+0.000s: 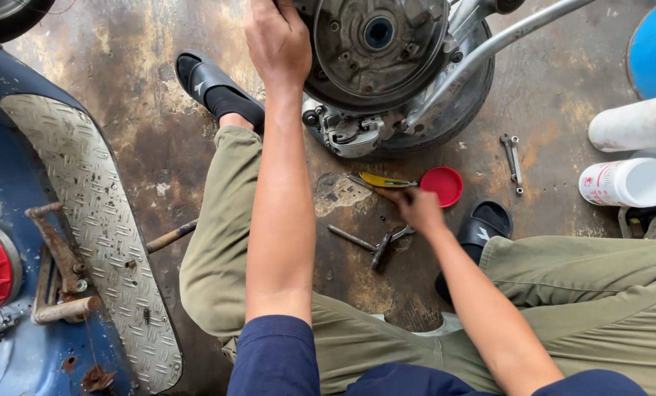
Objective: The person sits on the floor and uses a wrench to loosen bolts on a motorcycle engine block. They remove a metal cover, then use a utility knife to scrape a small metal part before placing it back into the engine.
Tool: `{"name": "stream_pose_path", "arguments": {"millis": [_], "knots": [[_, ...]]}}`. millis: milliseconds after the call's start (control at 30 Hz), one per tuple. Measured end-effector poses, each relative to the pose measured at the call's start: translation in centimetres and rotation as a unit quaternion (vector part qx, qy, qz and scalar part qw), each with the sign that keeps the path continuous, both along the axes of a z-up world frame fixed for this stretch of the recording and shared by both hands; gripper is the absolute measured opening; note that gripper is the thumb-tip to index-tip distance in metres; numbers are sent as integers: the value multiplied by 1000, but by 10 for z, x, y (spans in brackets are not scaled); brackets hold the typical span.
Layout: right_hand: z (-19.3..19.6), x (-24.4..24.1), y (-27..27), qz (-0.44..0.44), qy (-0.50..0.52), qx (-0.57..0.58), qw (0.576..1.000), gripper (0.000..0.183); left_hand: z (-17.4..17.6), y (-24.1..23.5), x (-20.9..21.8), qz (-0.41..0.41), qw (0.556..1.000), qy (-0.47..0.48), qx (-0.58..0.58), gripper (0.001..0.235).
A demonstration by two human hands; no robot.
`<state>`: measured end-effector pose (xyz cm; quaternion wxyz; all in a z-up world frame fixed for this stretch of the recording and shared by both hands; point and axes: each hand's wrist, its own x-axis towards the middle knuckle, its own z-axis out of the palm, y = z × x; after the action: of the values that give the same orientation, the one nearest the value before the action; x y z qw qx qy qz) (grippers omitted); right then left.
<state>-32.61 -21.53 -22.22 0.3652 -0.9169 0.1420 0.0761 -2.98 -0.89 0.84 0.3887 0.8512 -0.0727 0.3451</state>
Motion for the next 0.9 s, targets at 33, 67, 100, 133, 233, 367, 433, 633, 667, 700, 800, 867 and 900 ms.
{"name": "stream_pose_path", "arguments": {"millis": [33,67,100,133,233,367,433,633,667,700,800,867,900], "knots": [[4,2,-15,0,-1,-1,1000,21,0,1,-1,0,1000,-1,-1,17],[8,6,-30,-13,-47,-69,996,23,1,1,0,-2,1000,10,-2,18],[12,11,-44,-26,-93,-137,986,25,1,1,1,-3,1000,21,-3,21],[10,12,-48,-27,-92,-137,986,25,2,0,2,-4,1000,21,-4,21],[9,18,-44,-3,-121,-123,985,15,2,1,1,-12,1000,-6,-8,16],[2,26,-10,176,-56,-219,958,54,1,1,1,-15,1000,16,-9,17],[-11,28,3,215,-93,-269,934,60,1,-1,1,-16,999,36,-10,21],[-34,47,11,263,-107,-361,888,54,6,-3,-4,-15,1000,13,-11,16],[-36,50,8,245,-114,-369,889,52,5,-3,-5,-13,1000,7,-12,16],[-36,53,5,227,-122,-377,890,50,5,-3,-6,-11,1000,2,-13,15],[-33,61,-2,242,-95,-388,884,54,4,-3,-6,-12,1000,4,-17,17],[-24,60,-1,257,-82,-375,887,55,5,-3,-6,-16,1000,2,-19,17],[-19,58,-1,272,-67,-360,890,56,5,-4,-7,-20,1000,1,-20,18]]}}
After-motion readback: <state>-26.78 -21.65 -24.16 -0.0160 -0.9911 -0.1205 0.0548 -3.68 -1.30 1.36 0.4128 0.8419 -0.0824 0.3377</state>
